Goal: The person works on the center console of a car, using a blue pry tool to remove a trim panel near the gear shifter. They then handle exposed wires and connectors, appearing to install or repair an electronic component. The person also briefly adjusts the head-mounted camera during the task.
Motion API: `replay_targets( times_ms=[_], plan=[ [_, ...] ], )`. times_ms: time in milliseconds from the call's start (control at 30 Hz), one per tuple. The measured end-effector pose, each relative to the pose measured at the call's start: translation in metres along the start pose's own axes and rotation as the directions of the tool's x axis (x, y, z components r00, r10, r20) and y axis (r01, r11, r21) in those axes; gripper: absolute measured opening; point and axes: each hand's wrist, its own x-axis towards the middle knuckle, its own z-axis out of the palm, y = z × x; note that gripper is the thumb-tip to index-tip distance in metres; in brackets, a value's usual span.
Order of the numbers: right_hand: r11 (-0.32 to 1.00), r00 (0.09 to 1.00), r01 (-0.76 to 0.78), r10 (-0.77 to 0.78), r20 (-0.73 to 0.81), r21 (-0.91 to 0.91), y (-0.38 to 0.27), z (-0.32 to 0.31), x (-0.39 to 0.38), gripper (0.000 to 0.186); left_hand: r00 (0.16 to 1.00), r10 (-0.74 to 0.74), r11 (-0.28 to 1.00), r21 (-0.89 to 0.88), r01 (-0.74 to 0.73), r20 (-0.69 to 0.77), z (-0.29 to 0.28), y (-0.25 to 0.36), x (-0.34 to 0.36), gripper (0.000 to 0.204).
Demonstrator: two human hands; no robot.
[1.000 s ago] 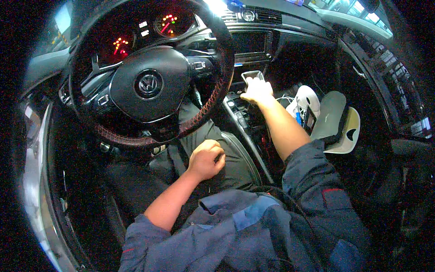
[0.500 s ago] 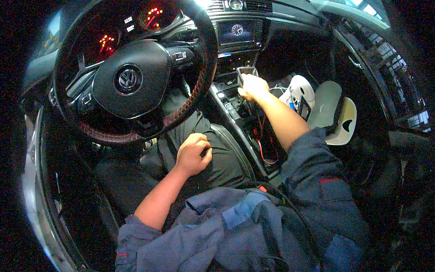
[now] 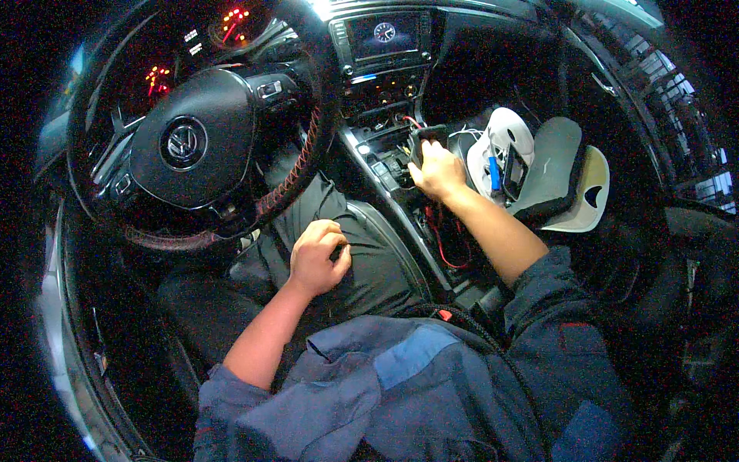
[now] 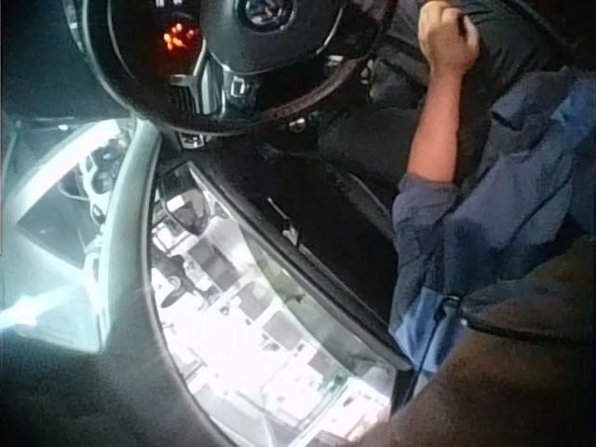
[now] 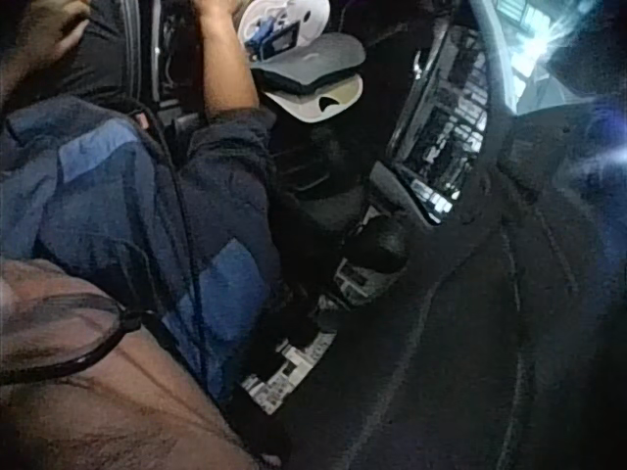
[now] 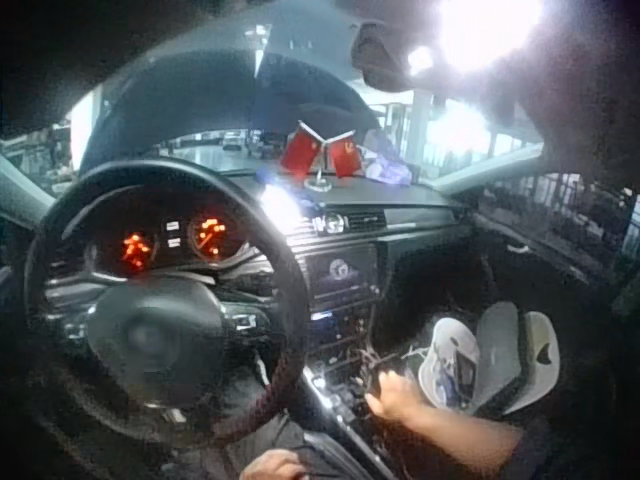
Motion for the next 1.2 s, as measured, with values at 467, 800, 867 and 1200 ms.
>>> replay_targets(
  times_ms=[467, 800, 867, 1200],
  plan=[
    [0.962, 0.986, -0.157, 0.166, -0.021, 0.223, -0.002, -0.109, 0.038, 0.051, 1.0, 0.01, 0.999, 0.03, -0.011, 0.018, 0.003, 0.009, 0.017, 0.011],
    [0.68, 0.898, -0.163, -0.198, 0.393, 0.715, 0.074, -0.004, 0.155, 0.024, 0.864, -0.478, 0.878, 0.104, 0.467, 0.156, 0.065, -0.03, 0.121, 0.029],
    [0.775, 0.937, 0.078, -0.271, 0.219, 0.627, 0.077, 0.022, 0.152, 0.028, 0.881, -0.467, 0.873, 0.199, 0.445, 0.079, 0.085, -0.047, 0.141, 0.028],
    [0.86, 0.97, -0.137, 0.015, 0.244, 0.492, 0.069, 0.063, 0.147, 0.039, 1.0, -0.012, 0.843, 0.538, 0.014, -0.008, 0.152, -0.115, 0.214, 0.029]
  ],
)
